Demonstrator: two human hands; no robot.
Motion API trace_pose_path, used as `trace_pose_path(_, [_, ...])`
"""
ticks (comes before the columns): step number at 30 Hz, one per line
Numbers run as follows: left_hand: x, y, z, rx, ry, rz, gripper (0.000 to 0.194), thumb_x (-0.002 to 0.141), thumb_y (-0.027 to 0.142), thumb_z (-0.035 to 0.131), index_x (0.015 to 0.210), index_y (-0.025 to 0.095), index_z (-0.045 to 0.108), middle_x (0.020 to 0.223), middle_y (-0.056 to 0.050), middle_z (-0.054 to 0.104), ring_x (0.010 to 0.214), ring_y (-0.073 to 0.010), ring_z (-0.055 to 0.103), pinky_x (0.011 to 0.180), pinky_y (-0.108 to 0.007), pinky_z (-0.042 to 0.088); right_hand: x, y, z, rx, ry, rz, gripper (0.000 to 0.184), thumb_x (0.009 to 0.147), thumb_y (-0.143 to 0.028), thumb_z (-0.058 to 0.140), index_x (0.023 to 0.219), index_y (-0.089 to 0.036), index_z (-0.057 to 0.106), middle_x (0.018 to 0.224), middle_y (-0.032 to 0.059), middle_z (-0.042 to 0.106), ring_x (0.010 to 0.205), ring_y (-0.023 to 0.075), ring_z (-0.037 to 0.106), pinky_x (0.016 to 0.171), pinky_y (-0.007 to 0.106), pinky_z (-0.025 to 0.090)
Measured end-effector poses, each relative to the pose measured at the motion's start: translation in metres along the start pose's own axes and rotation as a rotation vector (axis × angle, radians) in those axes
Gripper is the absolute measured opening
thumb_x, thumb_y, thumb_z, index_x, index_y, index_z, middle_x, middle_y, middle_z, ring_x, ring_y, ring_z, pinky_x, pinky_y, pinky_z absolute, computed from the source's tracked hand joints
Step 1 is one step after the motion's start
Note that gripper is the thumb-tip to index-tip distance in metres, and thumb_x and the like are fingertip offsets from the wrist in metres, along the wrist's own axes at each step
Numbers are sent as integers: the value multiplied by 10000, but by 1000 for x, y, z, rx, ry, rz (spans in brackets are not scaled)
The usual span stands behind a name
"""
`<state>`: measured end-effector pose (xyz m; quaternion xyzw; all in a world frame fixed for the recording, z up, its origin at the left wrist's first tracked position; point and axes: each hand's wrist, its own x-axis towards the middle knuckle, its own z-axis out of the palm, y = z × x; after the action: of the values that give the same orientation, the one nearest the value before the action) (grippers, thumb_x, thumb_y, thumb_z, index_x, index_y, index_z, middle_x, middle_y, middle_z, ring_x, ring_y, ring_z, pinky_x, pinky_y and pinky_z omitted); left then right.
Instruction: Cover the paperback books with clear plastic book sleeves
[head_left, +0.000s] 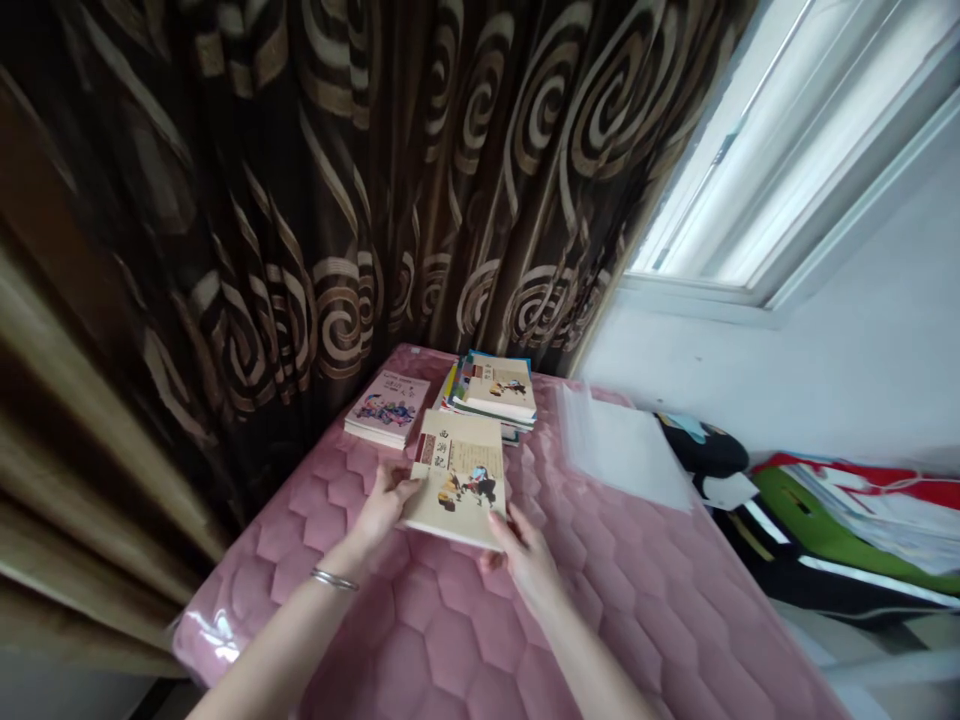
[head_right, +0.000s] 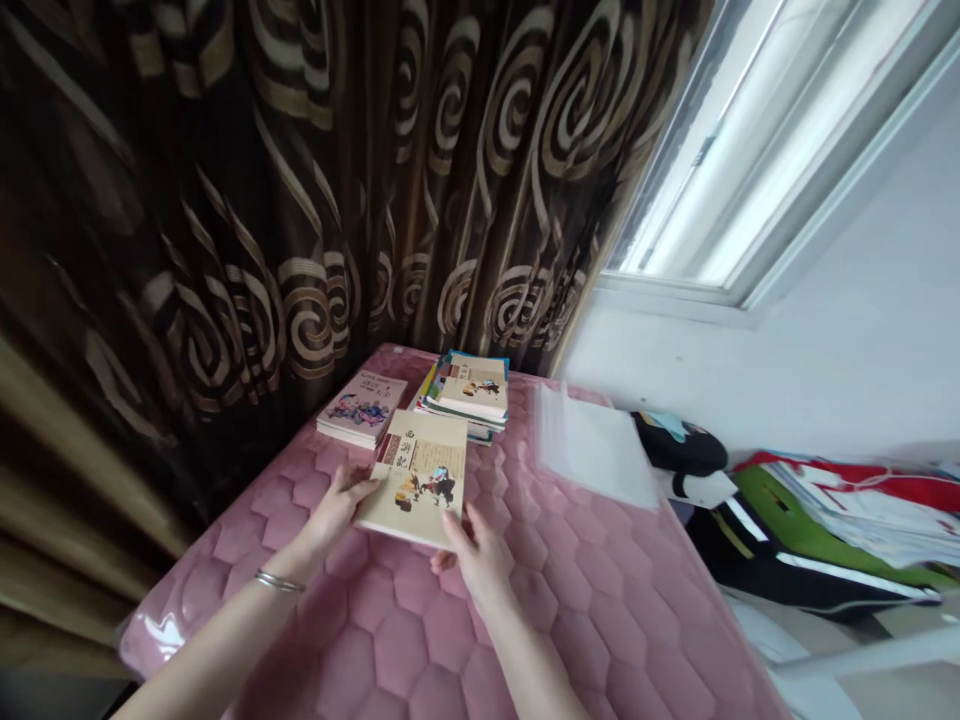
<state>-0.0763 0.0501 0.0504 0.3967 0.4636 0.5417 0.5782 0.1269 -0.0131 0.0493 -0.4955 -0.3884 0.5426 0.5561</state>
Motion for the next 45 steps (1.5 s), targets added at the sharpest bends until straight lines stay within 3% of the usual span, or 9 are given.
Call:
trace_pose_path(6, [34,39,-49,125,-26,241,460,696,294,716,1124,162,608,1185,-112,662,1135,-261,596,973,-378,470,54,-16,63,68,-57,-90,517,636,-545,776,992,-206,616,704,-12,690,424,135,604,405,254,537])
trace_pose_path(11, [77,52,-89,320,-11,350,535,673,256,749,1185,152,635,1370,-137,566,1287,-291,506,1110,-423,363,114,-14,114,147,-42,-65,539,573,-543,819,923,-208,583,693,-29,664,416,124,600,407,252,549])
trace_pose_path(16, [122,52,-103,601,31,458,516,684,119,706,1195,170,658,1325,-112,617,1284,-276,523,1151,-436,324,163,-2,139,103,-30,-20,428,670,-532,770,846,-225,531,677,-56,610,430,103,587,447,239,557])
trace_pose_path(21, [152,44,-103,833,125,388,504,765,43,618,1252,170,625,1334,-105,615,1258,-245,554,1124,-383,381,193,7,147,-41,-41,60,284,825,-456,663,868,-224,505,656,-48,606,475,110,619,507,236,565])
trace_pose_path(27, [162,33,-112,865,130,370,451,791,40,616,1227,153,635,1307,-112,619,1192,-219,594,1093,-354,422,202,11,139,-376,-79,134,239,899,-438,570,951,-209,529,476,-59,556,369,142,550,420,247,486])
trace_pose_path(31, [160,29,-117,868,119,361,474,790,57,638,1250,175,625,1316,-97,622,1182,-210,605,1073,-344,446,194,14,131,-551,-99,65,290,926,-463,520,1055,-204,543,518,-50,582,375,131,530,435,231,446])
trace_pose_path(37, [156,27,-118,882,141,329,560,790,56,651,1324,206,575,1346,-81,617,1219,-210,591,1088,-348,431,189,18,129,-741,-123,-74,368,922,-423,542,1190,-172,555,800,58,710,700,177,679,649,231,481])
trace_pose_path(45, [155,29,-114,903,186,307,564,780,66,687,1315,215,587,1300,-68,652,1184,-219,619,1088,-341,429,200,24,131,-900,-122,-132,449,974,-406,404,1308,-127,513,780,70,715,741,197,685,721,259,486])
